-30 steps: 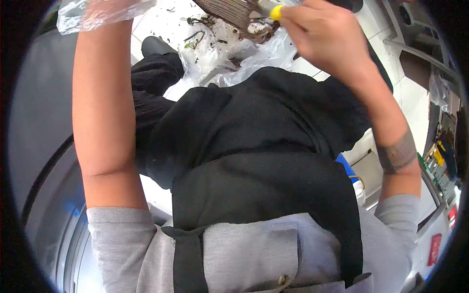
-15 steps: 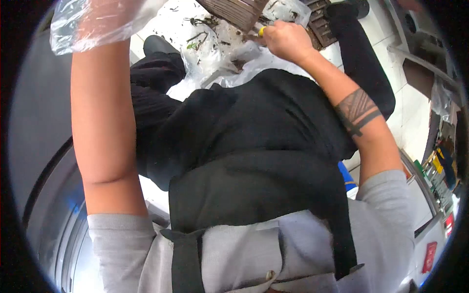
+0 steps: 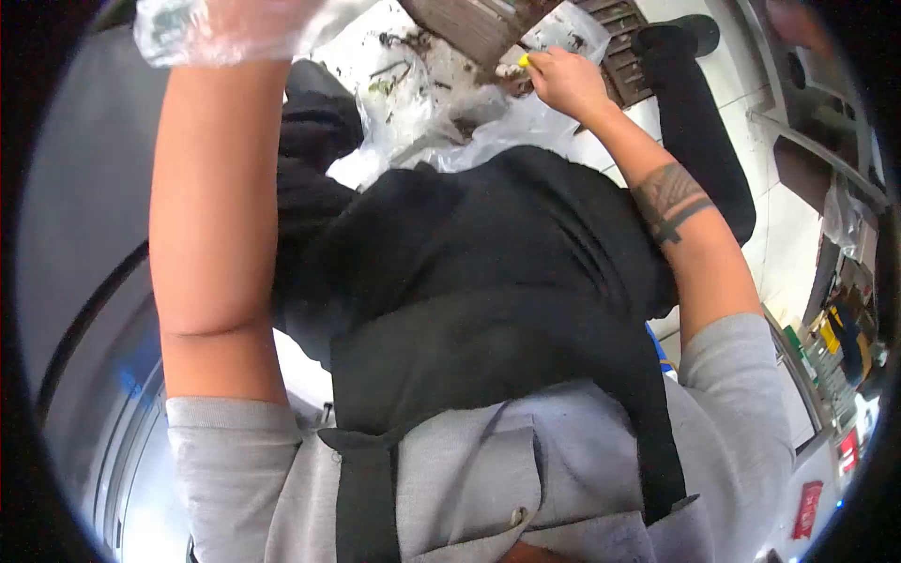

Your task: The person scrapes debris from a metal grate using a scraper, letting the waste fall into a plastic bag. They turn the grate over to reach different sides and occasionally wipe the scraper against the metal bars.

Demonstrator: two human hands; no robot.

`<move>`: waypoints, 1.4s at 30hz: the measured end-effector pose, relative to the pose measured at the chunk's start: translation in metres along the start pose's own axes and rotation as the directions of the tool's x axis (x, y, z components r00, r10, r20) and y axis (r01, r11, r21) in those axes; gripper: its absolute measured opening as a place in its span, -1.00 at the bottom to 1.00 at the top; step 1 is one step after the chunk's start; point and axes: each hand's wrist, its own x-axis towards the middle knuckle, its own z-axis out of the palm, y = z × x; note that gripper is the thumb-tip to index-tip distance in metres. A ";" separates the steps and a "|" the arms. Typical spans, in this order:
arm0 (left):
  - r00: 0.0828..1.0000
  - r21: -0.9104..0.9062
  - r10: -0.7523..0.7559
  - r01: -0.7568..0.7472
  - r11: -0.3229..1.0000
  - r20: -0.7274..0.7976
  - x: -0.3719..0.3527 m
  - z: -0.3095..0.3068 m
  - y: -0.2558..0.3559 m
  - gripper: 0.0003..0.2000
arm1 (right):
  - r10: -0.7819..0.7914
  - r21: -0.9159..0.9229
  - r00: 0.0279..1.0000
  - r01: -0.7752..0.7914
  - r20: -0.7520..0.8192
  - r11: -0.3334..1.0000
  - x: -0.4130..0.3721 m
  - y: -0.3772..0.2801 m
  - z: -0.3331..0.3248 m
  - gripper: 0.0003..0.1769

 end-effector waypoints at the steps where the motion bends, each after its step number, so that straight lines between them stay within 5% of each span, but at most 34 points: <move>1: 1.000 -0.002 0.010 -0.010 1.000 0.004 0.005 -0.005 0.003 -0.73 | 0.005 -0.014 1.000 -0.005 -0.024 1.000 0.001 0.005 -0.011 -0.77; 3: 0.999 0.001 0.052 -0.052 0.999 0.015 0.013 -0.010 0.005 -0.73 | 0.220 0.082 0.975 -0.220 0.014 0.972 -0.006 0.010 -0.030 -0.67; 4: 0.970 0.471 0.241 -0.199 0.859 -0.031 0.014 -0.002 -0.012 -0.79 | 0.301 0.122 0.947 -0.313 0.108 0.942 -0.006 0.014 -0.038 -0.64; 5: 0.904 0.829 0.428 -0.249 0.500 0.014 0.017 -0.002 -0.025 -0.81 | 0.326 0.130 0.941 -0.335 0.087 0.933 -0.010 0.017 -0.043 -0.64; 6: 0.927 0.810 0.345 -0.314 0.495 0.149 0.019 -0.010 -0.032 -0.52 | 0.338 0.103 0.929 -0.355 0.151 0.929 -0.014 0.020 -0.045 -0.63; 9: 0.893 0.766 0.432 -0.365 0.530 0.126 0.007 -0.031 -0.076 -0.70 | 0.345 0.093 0.913 -0.371 0.219 0.924 -0.027 0.025 -0.042 -0.59; 11: 0.974 0.668 0.168 -0.226 0.709 0.151 0.009 -0.039 -0.073 -0.67 | 0.320 0.201 0.898 -0.389 0.303 0.899 -0.035 0.021 -0.037 -0.57; 13: 0.943 0.705 0.308 -0.305 0.640 0.128 0.015 -0.026 -0.077 -0.71 | 0.311 0.242 0.892 -0.397 0.328 0.885 -0.034 0.014 -0.038 -0.61; 14: 0.995 0.397 -0.015 0.055 0.916 -0.102 0.004 -0.014 -0.060 -0.77 | 0.321 0.253 0.864 -0.435 0.388 0.864 -0.033 0.002 -0.044 -0.64; 15: 0.902 -0.026 -0.401 0.402 0.915 -0.160 0.006 -0.006 -0.045 -0.65 | 0.322 0.273 0.827 -0.477 0.461 0.835 -0.028 -0.003 -0.049 -0.66; 17: 0.932 0.119 -0.313 0.336 0.934 -0.182 0.008 -0.003 -0.042 -0.71 | 0.359 0.309 0.834 -0.503 0.420 0.807 -0.023 0.000 -0.033 -0.62; 19: 0.971 0.192 -0.067 0.112 0.975 -0.228 0.004 -0.001 -0.042 -0.75 | 0.291 0.477 0.613 -0.771 0.734 0.422 -0.019 -0.014 -0.063 -0.52; 20: 0.932 0.140 -0.277 0.314 0.939 -0.234 0.000 0.001 -0.029 -0.77 | 0.283 0.450 0.653 -0.716 0.703 0.534 -0.017 -0.022 -0.080 -0.52; 21: 0.946 0.124 -0.251 0.279 0.952 -0.205 -0.003 0.000 -0.027 -0.78 | 0.187 0.467 0.901 -0.370 0.392 0.803 -0.026 -0.015 -0.044 -0.58; 23: 0.995 0.408 0.056 -0.019 0.913 -0.078 -0.014 -0.004 -0.033 -0.86 | 0.300 0.558 0.849 -0.516 0.435 0.650 -0.019 -0.028 -0.051 -0.62; 24: 0.995 0.404 0.070 -0.033 0.914 -0.077 -0.016 -0.002 -0.031 -0.86 | 0.312 0.572 0.838 -0.537 0.448 0.620 -0.014 -0.034 -0.057 -0.62; 26: 0.972 0.240 -0.211 0.229 0.943 -0.099 -0.015 0.001 -0.024 -0.77 | 0.339 0.628 0.856 -0.517 0.391 0.581 -0.010 -0.043 -0.057 -0.63; 27: 0.973 0.238 -0.208 0.225 0.945 -0.097 -0.015 0.001 -0.026 -0.77 | 0.345 0.649 0.844 -0.536 0.411 0.539 -0.007 -0.048 -0.062 -0.65; 29: 1.000 0.402 0.023 -0.013 0.916 -0.020 -0.013 0.000 -0.029 -0.70 | 0.367 0.677 0.869 -0.491 0.333 0.549 0.000 -0.056 -0.046 -0.66; 34: 0.989 0.322 -0.133 0.147 0.935 -0.065 -0.003 0.003 -0.024 -0.86 | 0.465 0.678 0.841 -0.514 0.278 0.525 0.025 -0.054 0.016 -0.67; 37: 0.990 0.306 -0.097 0.126 0.944 -0.106 -0.002 0.007 -0.026 -0.86 | 0.481 0.640 0.801 -0.585 0.357 0.499 0.033 -0.042 0.055 -0.66; 38: 0.963 0.243 -0.265 0.269 0.932 -0.053 0.001 0.002 -0.017 -0.83 | 0.481 0.689 0.813 -0.555 0.329 0.467 0.031 -0.036 0.061 -0.66; 42: 0.951 0.145 -0.276 0.295 0.944 -0.138 -0.002 0.008 -0.020 -0.77 | 0.402 0.717 0.853 -0.505 0.332 0.480 0.013 -0.042 0.009 -0.65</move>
